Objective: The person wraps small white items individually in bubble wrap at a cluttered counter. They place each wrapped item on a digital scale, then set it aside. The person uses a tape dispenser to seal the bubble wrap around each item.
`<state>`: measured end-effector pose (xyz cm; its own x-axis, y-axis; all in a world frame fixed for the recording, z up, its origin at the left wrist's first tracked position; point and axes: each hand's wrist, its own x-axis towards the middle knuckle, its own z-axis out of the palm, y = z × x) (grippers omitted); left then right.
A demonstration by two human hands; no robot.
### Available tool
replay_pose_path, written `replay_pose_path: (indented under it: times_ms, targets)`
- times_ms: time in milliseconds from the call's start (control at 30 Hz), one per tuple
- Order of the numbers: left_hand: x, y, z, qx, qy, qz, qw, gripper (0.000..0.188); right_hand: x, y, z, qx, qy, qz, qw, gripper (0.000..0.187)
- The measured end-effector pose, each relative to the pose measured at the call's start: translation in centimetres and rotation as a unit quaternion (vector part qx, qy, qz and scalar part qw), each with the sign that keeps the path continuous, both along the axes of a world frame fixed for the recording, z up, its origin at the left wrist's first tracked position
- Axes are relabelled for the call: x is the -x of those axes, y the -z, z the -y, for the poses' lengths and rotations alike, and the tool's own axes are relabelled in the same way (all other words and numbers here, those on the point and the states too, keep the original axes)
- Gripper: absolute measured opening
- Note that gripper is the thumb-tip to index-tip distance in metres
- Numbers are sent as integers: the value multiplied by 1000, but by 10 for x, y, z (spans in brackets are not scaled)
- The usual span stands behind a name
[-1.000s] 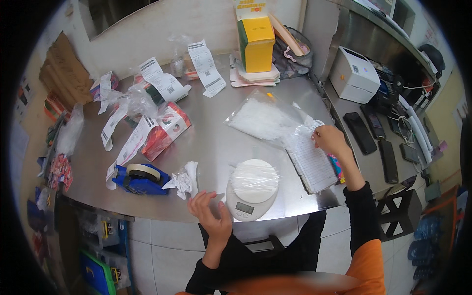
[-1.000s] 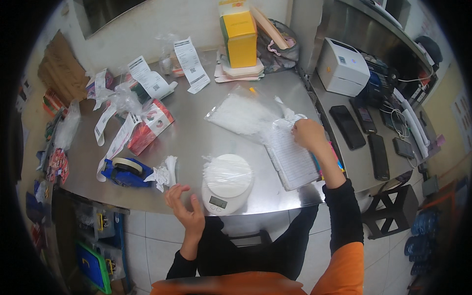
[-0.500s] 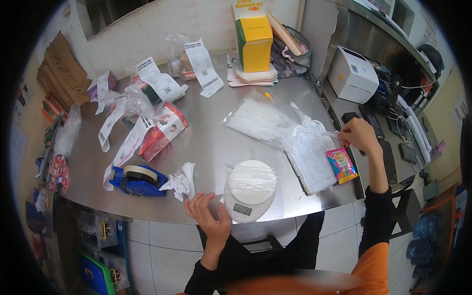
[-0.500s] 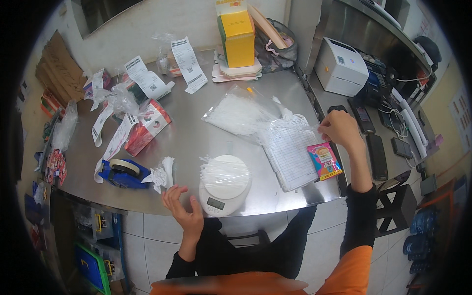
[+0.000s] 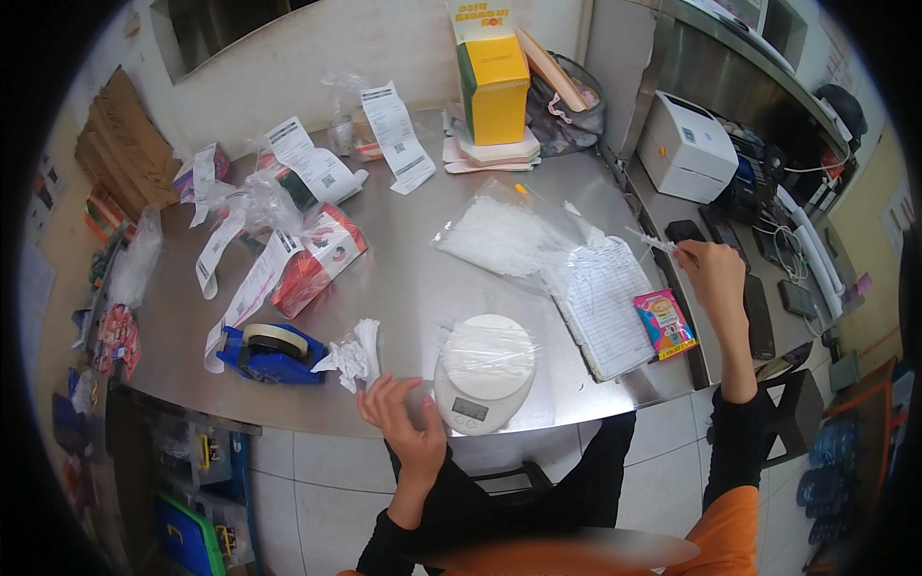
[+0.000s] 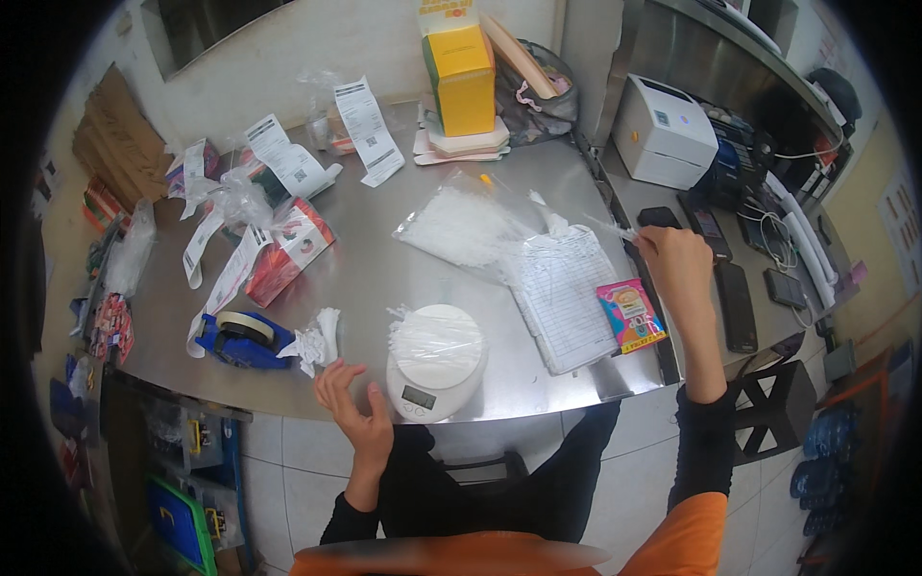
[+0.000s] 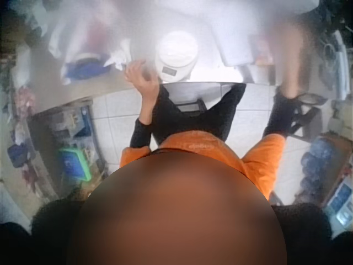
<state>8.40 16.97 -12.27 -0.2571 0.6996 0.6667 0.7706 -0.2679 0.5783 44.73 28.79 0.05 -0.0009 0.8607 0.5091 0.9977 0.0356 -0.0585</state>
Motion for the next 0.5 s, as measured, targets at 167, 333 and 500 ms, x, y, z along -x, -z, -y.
replay_pose_path:
  times_ms: [167, 333, 500]
  targets:
    - [-20, -37, 2, -37, 30, -94, 994, 33, 6, 6, 5, -40, -25, -191, 980, 18]
    - [-80, -77, -35, -8, 240, -34, 970, 49, 33, 8, 18, -47, -133, -382, 913, 17]
    - [-144, -88, -81, 94, 416, 490, 760, 49, 87, 17, 29, -4, -214, -460, 862, 14]
